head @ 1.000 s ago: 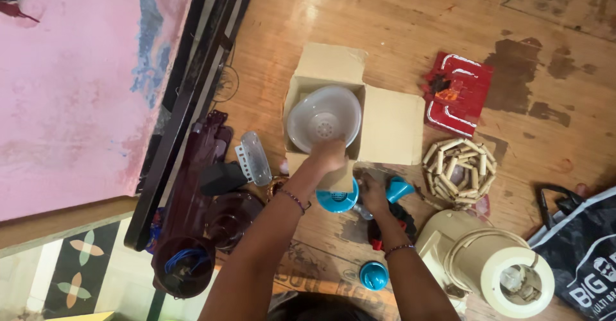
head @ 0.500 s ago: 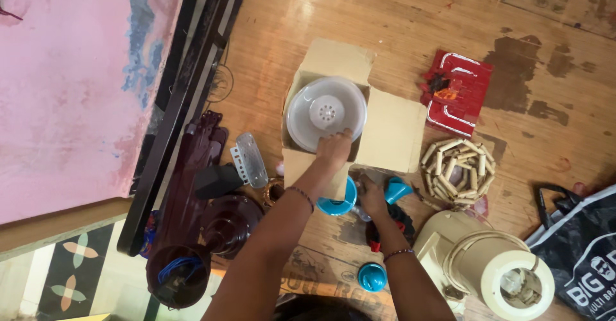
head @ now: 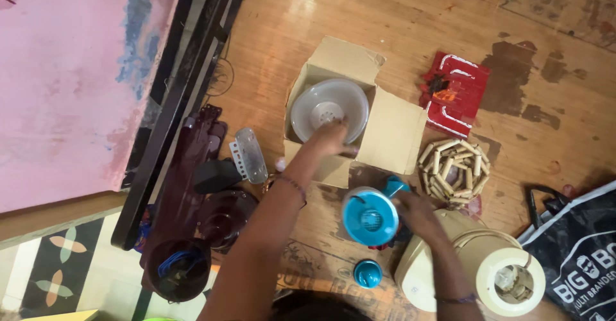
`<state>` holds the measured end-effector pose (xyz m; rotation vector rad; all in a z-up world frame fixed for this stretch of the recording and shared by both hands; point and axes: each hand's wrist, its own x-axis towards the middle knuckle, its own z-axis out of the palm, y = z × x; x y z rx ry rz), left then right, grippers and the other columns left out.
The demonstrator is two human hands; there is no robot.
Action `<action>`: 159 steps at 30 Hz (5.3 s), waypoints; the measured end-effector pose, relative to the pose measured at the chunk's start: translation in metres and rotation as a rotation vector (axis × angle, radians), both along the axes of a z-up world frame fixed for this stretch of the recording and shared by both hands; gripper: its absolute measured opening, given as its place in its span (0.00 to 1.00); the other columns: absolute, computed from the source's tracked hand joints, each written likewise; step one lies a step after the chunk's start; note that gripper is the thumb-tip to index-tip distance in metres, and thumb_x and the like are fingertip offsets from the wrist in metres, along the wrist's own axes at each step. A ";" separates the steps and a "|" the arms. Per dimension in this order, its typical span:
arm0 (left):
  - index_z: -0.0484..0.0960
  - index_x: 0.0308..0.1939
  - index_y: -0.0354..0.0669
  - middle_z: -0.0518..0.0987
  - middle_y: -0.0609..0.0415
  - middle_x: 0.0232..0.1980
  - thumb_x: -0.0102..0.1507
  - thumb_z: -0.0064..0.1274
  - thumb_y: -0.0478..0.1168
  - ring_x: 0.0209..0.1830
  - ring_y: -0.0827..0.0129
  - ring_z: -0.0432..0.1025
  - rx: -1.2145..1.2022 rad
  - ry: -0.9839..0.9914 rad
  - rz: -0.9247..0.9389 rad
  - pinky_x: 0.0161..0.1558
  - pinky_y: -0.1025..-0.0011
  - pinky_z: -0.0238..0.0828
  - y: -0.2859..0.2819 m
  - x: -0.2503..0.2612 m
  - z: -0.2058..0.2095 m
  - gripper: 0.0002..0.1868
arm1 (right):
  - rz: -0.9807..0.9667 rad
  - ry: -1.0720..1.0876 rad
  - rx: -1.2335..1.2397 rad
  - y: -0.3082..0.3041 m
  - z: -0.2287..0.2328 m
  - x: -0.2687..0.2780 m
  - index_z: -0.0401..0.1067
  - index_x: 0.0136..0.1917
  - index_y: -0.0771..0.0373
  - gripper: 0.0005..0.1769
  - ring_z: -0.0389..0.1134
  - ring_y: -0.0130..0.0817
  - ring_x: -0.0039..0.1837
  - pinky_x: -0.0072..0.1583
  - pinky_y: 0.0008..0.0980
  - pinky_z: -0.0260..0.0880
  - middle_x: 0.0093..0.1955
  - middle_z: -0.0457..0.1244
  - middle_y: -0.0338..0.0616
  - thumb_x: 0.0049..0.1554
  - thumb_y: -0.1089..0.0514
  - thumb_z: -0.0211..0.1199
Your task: The person assembles various plastic components of a blender by hand, fitting the blue blades and white housing together before placing the assembly into a box.
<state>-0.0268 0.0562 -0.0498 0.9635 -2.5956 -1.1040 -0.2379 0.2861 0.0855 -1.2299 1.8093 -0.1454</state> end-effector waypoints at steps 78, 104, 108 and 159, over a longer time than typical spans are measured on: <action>0.74 0.56 0.29 0.76 0.38 0.52 0.78 0.38 0.36 0.44 0.53 0.79 0.633 0.128 1.170 0.49 0.59 0.76 0.005 0.063 0.115 0.12 | -0.138 0.471 -0.299 -0.213 -0.049 0.066 0.73 0.64 0.49 0.31 0.67 0.57 0.55 0.53 0.51 0.70 0.53 0.67 0.56 0.48 0.64 0.73; 0.72 0.67 0.49 0.80 0.33 0.55 0.65 0.45 0.30 0.55 0.40 0.74 0.234 0.015 0.777 0.53 0.51 0.72 0.006 0.119 0.004 0.26 | -0.262 0.051 -0.419 -0.119 -0.088 0.069 0.54 0.79 0.65 0.45 0.66 0.53 0.68 0.65 0.44 0.68 0.70 0.62 0.61 0.53 0.60 0.71; 0.69 0.69 0.47 0.78 0.34 0.56 0.68 0.46 0.34 0.58 0.40 0.71 0.331 -0.020 0.829 0.54 0.51 0.68 0.006 0.112 0.046 0.24 | -0.459 -0.082 -0.376 -0.105 -0.070 0.059 0.62 0.75 0.63 0.34 0.69 0.44 0.66 0.61 0.38 0.72 0.66 0.65 0.56 0.57 0.61 0.68; 0.86 0.39 0.41 0.82 0.47 0.44 0.58 0.60 0.31 0.43 0.53 0.79 0.238 0.406 0.516 0.44 0.62 0.76 0.273 -0.069 0.189 0.06 | -0.749 0.062 -0.788 0.131 0.064 0.072 0.70 0.69 0.58 0.20 0.60 0.48 0.71 0.74 0.43 0.56 0.68 0.60 0.54 0.69 0.47 0.55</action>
